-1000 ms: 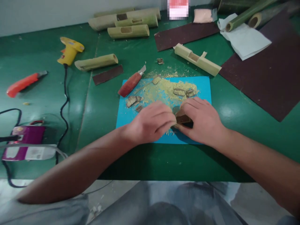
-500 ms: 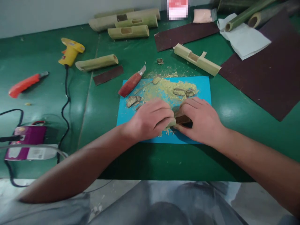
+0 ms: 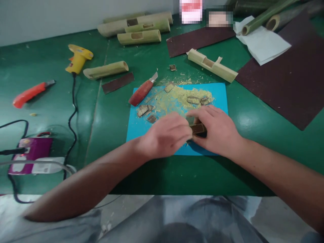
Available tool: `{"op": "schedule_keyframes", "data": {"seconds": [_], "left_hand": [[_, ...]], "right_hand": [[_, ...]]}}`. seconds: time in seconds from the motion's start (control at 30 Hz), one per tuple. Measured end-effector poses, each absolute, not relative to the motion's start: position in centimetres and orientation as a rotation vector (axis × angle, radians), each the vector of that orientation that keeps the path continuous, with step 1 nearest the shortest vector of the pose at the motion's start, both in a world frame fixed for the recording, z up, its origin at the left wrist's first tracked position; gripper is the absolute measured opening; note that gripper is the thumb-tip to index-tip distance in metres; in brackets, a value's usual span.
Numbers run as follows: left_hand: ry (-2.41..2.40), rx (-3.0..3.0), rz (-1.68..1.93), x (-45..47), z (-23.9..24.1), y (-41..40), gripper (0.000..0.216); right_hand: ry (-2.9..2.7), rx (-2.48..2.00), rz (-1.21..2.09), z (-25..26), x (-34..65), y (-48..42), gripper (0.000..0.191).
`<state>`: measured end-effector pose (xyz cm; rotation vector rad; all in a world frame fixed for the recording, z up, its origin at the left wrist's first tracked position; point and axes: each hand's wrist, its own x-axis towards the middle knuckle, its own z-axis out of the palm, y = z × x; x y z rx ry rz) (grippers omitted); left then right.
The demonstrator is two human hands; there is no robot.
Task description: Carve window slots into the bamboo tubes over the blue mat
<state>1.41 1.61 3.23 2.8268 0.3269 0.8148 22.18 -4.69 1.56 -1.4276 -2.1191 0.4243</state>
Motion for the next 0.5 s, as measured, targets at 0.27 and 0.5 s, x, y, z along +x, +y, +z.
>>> {"op": "schedule_keyframes", "data": {"seconds": [0.27,0.5], "left_hand": [[0.369,2.813,0.764,1.48,3.44,1.55,0.02],[0.371,2.774,0.787,1.31,3.37,1.49,0.016]], "right_hand": [[-2.132,-1.4,0.372,1.59,22.11,-4.62,0.038],[-2.132,-1.412,0.372,1.61,22.13,-4.64,0.039]]}}
